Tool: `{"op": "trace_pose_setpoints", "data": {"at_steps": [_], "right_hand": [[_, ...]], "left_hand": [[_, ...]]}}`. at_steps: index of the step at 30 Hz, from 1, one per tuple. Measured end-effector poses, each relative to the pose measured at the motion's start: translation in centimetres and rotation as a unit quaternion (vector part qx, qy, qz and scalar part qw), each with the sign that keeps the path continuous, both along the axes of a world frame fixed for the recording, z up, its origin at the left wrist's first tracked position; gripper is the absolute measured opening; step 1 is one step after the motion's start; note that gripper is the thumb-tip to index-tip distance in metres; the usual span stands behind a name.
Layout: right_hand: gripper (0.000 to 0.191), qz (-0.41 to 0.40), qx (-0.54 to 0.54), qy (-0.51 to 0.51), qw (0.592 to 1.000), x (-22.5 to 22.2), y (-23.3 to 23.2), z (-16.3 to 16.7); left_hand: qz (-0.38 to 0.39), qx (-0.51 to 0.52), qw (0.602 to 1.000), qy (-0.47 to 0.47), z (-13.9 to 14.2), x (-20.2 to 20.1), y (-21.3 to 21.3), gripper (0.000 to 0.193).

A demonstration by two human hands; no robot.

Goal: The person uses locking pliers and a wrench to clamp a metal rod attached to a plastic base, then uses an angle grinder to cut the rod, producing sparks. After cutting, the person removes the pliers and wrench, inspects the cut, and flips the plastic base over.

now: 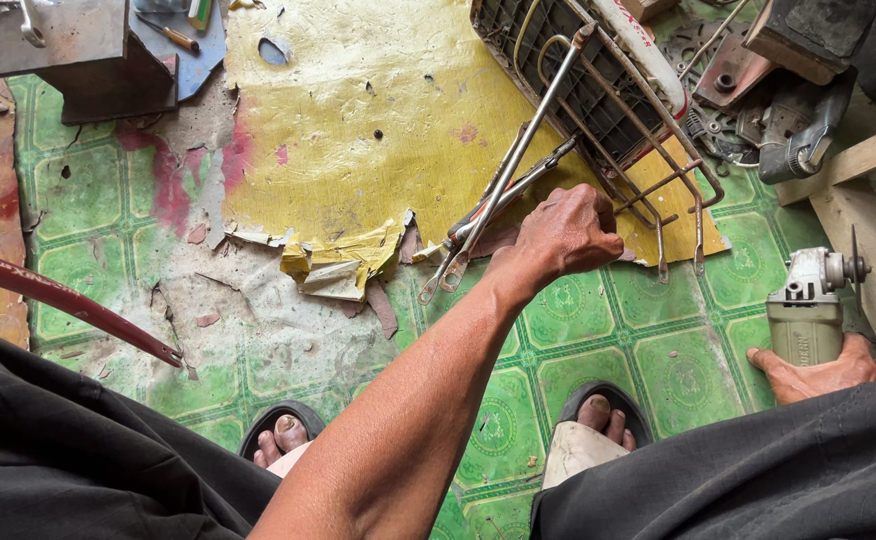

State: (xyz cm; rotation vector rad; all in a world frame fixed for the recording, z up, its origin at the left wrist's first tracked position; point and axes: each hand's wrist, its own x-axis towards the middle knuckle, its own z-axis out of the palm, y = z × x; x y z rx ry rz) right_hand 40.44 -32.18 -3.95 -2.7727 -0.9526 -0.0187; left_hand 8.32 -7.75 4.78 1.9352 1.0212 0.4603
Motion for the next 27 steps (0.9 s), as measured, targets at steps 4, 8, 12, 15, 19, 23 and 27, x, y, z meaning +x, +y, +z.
{"op": "trace_pose_setpoints", "data": {"at_steps": [4,8,12,15,19,23,27], "right_hand": [[0.092,-0.016,-0.010,0.001,1.000,-0.02,0.16,-0.04],[0.089,-0.012,-0.004,0.006,1.000,0.02,0.21,-0.09],[0.091,-0.003,-0.002,0.007,1.000,0.17,0.14,-0.08],[0.089,0.005,0.006,0.013,1.000,0.20,0.01,-0.02],[0.087,0.006,0.008,0.015,1.000,0.06,0.02,0.11],[0.086,0.007,0.011,0.017,1.000,-0.13,0.06,0.26],[0.085,0.003,0.009,0.030,0.999,-0.27,0.02,0.43]], "left_hand": [[0.001,-0.006,1.000,0.009,0.13,-0.06,-0.02,0.031],[-0.004,-0.007,1.000,0.016,0.27,-0.14,-0.08,0.030],[-0.006,-0.012,1.000,0.026,0.36,-0.17,-0.08,0.031],[-0.006,-0.006,1.000,0.023,0.38,-0.23,-0.10,0.030],[-0.009,-0.013,1.000,0.019,0.38,-0.35,-0.17,0.031],[-0.010,-0.021,0.999,0.028,0.35,-0.49,-0.28,0.032],[-0.010,-0.017,1.000,0.022,0.28,-0.57,-0.49,0.042]]}}
